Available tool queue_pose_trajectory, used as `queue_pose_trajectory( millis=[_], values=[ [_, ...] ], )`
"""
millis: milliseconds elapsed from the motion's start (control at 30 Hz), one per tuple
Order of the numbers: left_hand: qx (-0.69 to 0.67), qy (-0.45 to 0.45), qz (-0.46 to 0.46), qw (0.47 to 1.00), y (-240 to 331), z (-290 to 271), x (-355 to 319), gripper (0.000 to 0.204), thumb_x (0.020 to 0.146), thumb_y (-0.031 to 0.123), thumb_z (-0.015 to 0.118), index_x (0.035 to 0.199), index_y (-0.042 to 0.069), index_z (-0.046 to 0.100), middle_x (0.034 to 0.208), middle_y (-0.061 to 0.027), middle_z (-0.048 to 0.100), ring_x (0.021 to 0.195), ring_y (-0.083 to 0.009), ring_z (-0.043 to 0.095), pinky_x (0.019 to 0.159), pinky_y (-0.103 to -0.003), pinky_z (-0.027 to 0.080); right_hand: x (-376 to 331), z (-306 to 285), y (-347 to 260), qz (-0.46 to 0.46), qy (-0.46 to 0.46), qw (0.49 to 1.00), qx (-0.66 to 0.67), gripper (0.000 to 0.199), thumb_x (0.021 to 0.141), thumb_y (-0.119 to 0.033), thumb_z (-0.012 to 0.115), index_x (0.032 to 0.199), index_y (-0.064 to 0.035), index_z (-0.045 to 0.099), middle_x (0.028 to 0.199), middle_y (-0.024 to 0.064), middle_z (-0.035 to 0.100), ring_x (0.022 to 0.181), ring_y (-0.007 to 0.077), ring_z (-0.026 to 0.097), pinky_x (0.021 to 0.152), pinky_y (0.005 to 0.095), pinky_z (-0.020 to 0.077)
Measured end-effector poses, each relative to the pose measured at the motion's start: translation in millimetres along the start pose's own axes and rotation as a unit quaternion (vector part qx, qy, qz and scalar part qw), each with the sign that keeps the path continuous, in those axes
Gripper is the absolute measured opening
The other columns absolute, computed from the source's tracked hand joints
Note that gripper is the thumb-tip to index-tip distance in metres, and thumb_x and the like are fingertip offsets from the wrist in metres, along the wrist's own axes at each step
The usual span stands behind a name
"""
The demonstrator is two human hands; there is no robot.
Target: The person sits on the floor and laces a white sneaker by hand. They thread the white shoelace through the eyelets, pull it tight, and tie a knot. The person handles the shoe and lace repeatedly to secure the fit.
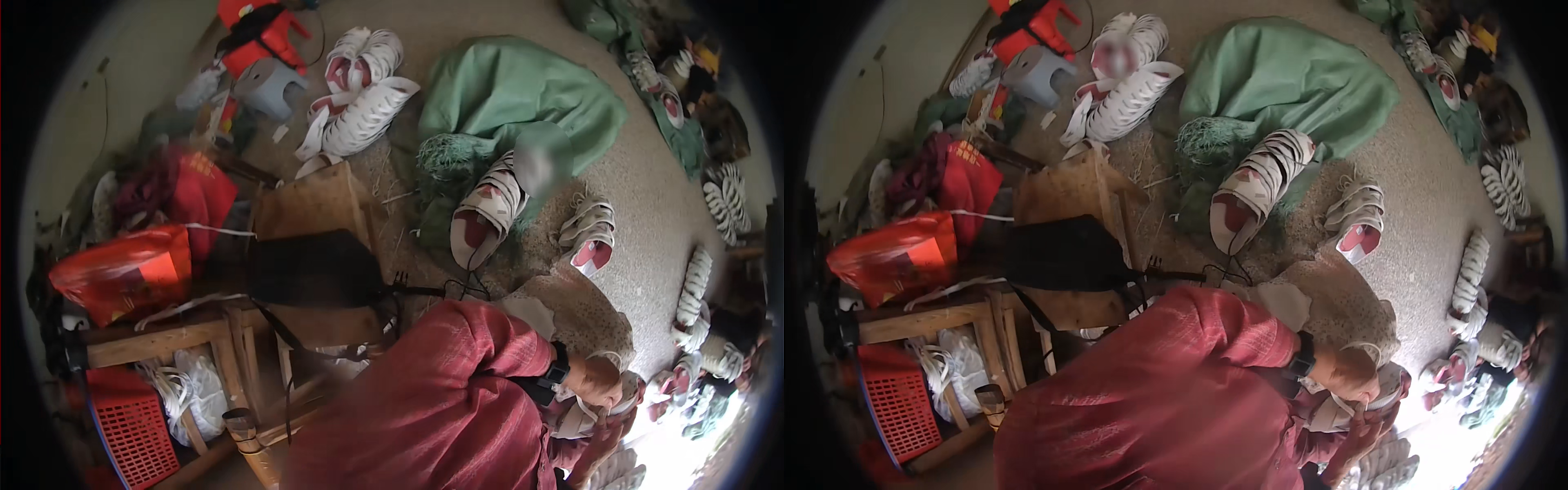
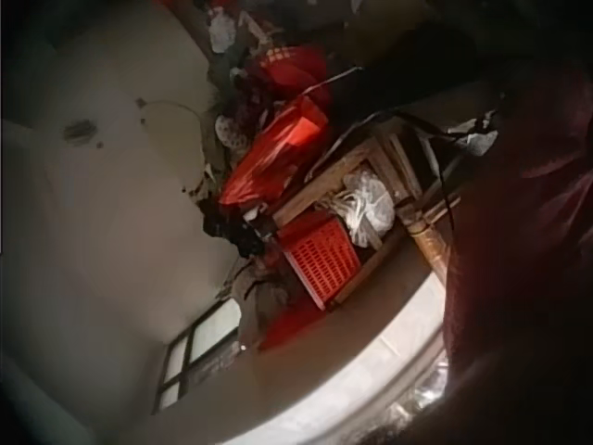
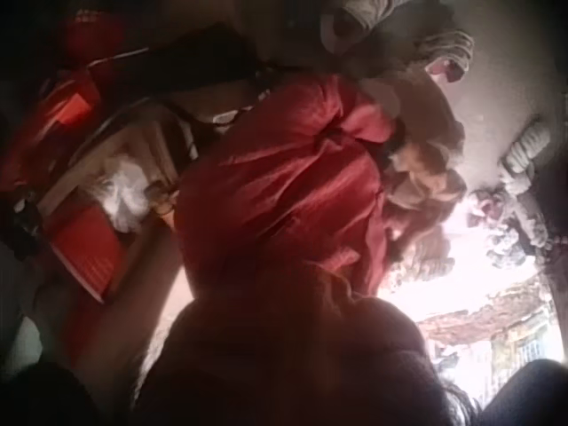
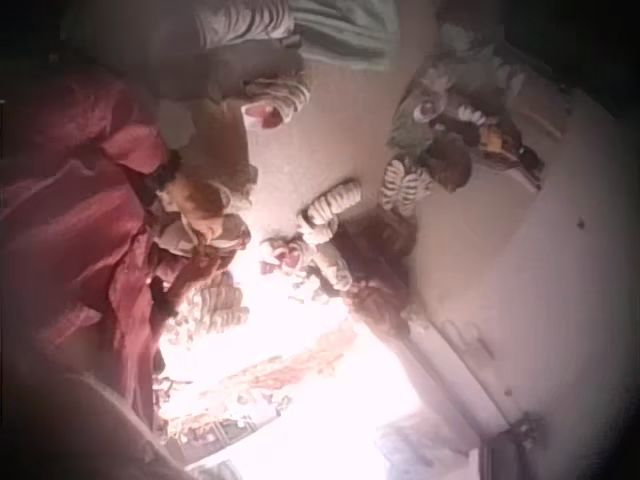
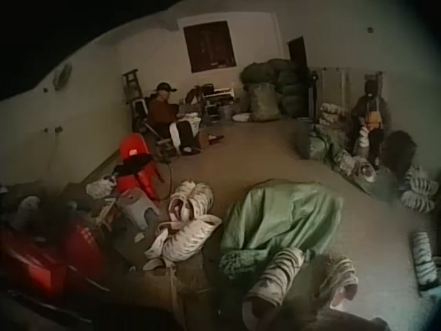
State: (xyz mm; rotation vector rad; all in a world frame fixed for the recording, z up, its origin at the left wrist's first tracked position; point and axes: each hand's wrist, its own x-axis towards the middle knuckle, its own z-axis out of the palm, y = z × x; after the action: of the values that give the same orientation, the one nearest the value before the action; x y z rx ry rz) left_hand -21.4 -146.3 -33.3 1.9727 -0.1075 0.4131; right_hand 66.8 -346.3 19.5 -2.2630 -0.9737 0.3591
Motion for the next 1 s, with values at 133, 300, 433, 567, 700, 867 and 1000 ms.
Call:
queue_pose_trajectory(
  millis=[133,300,433,567,700,867,1000],
  values=[
    [-0.038,0.054,0.008,0.998,-6.4,-2.5,-5.2,0.016,0.085,0.027,0.066,0.089,0.014,0.076,0.077,-0.0103,0.070,0.077,-0.0295,0.068,0.070,-0.042,0.051,17.8,1.9,-2.5,-0.027,-0.010,0.997,-0.067,0.023,0.095,-0.019,0.068,0.095,0.0021,0.059,0.151,0.0143,0.040,0.125,0.0264,0.049,0.100,0.0409,0.0431],
    [0.051,0.060,0.027,0.997,-10.4,9.0,-1.2,0.017,0.086,0.024,0.065,0.088,0.009,0.074,0.080,-0.0106,0.069,0.075,-0.0282,0.068,0.069,-0.040,0.052,15.6,9.0,-9.6,0.002,0.009,0.996,-0.090,0.019,0.092,-0.017,0.069,0.094,0.0008,0.061,0.145,0.0129,0.044,0.118,0.0247,0.050,0.096,0.0397,0.0445],
    [0.215,0.009,0.048,0.976,-22.4,20.4,3.6,0.018,0.084,0.024,0.065,0.085,0.008,0.073,0.084,-0.0081,0.068,0.075,-0.0245,0.069,0.067,-0.038,0.055,26.1,18.6,-11.9,0.005,0.011,0.996,-0.085,0.016,0.091,-0.015,0.070,0.093,-0.0003,0.063,0.139,0.0118,0.048,0.112,0.0233,0.052,0.093,0.0387,0.0455],
    [0.202,-0.001,0.036,0.979,-22.5,18.6,2.2,0.016,0.083,0.025,0.066,0.080,0.011,0.072,0.080,-0.0063,0.066,0.075,-0.0246,0.069,0.065,-0.039,0.055,27.6,24.0,-9.7,0.010,0.011,0.997,-0.072,0.013,0.089,-0.012,0.071,0.092,-0.0014,0.064,0.134,0.0106,0.051,0.107,0.0219,0.053,0.091,0.0377,0.0466],
    [-0.024,0.067,0.081,0.994,-13.2,4.1,-7.4,0.016,0.085,0.021,0.066,0.077,0.007,0.068,0.080,-0.0081,0.062,0.076,-0.0281,0.063,0.069,-0.041,0.052,5.4,13.3,7.1,0.033,0.031,0.998,-0.041,0.010,0.087,-0.010,0.071,0.091,-0.0025,0.066,0.129,0.0095,0.055,0.101,0.0206,0.055,0.088,0.0368,0.0477],
    [0.007,0.146,0.175,0.974,-18.6,-29.9,-10.9,0.008,0.082,0.017,0.068,0.080,0.009,0.070,0.081,-0.0055,0.060,0.085,-0.0257,0.059,0.078,-0.041,0.049,6.2,12.6,-31.9,0.047,0.031,0.995,0.086,0.010,0.083,-0.007,0.075,0.089,-0.0038,0.068,0.109,0.0065,0.060,0.093,0.0167,0.055,0.081,0.0342,0.0486],
    [0.134,0.095,0.114,0.980,6.1,-37.4,-2.5,0.010,0.081,0.021,0.074,0.078,0.013,0.069,0.079,-0.0017,0.059,0.083,-0.0215,0.058,0.075,-0.038,0.043,10.5,0.4,-27.1,-0.071,0.071,0.995,-0.027,0.016,0.080,-0.012,0.080,0.091,-0.0061,0.070,0.147,0.0164,0.047,0.135,0.0318,0.045,0.109,0.0413,0.0367]
  ],
)
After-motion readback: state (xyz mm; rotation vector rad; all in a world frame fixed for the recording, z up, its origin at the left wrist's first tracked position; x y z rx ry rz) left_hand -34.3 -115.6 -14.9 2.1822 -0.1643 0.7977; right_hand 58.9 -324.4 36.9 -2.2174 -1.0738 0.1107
